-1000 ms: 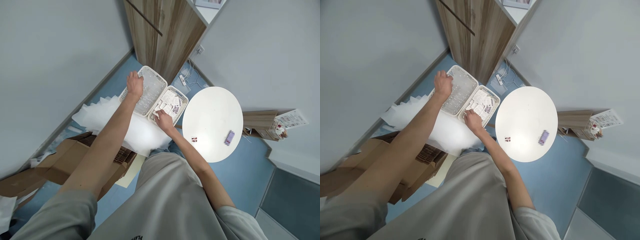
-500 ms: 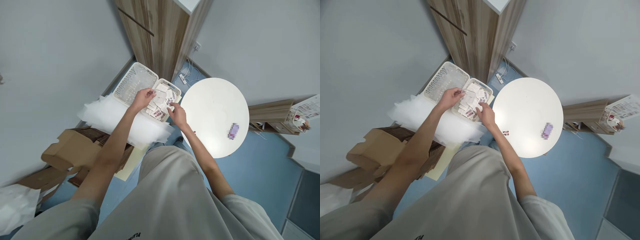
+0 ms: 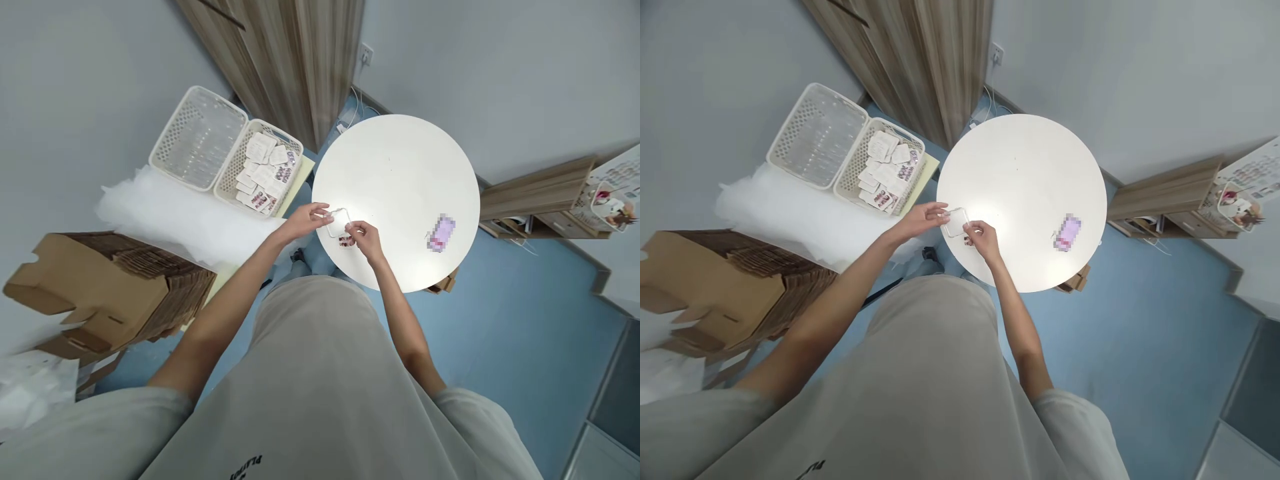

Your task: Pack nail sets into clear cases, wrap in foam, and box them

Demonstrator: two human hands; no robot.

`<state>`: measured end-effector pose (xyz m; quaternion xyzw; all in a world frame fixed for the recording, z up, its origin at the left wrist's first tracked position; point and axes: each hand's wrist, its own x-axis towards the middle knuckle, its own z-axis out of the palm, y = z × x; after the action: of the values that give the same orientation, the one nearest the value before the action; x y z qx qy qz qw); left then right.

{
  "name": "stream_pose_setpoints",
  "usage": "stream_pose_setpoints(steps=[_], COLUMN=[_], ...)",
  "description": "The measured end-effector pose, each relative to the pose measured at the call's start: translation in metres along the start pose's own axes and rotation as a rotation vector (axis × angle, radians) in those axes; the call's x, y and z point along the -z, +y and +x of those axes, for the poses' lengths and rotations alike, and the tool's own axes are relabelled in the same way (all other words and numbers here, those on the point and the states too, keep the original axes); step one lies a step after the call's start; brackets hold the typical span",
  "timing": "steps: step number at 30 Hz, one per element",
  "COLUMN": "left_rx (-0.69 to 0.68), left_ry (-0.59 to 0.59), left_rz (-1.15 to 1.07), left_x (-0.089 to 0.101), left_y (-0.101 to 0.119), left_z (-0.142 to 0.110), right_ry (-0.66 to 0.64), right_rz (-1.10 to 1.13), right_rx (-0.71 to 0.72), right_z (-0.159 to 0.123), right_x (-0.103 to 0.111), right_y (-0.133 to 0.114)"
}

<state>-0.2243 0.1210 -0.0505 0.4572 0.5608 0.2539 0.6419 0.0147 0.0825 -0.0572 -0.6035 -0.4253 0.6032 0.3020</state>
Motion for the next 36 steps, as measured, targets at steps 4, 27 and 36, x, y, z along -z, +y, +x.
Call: stream_pose_setpoints(steps=[4,27,36], left_rx=[0.128,0.021,0.060], left_ry=[0.033,-0.153,-0.144], left_rz=[-0.209,0.007,0.024], left_x=[-0.060,-0.129,-0.125], left_y=[-0.020,-0.026,-0.035], left_z=[0.002,-0.040,-0.046], right_ry=[0.085,-0.277,-0.332], right_rz=[0.031,-0.236,-0.215], right_rx=[-0.059,0.096,0.036], right_z=[-0.023,-0.059,-0.068], right_x=[0.031,0.110,0.105], right_y=[0.042,0.069,0.082])
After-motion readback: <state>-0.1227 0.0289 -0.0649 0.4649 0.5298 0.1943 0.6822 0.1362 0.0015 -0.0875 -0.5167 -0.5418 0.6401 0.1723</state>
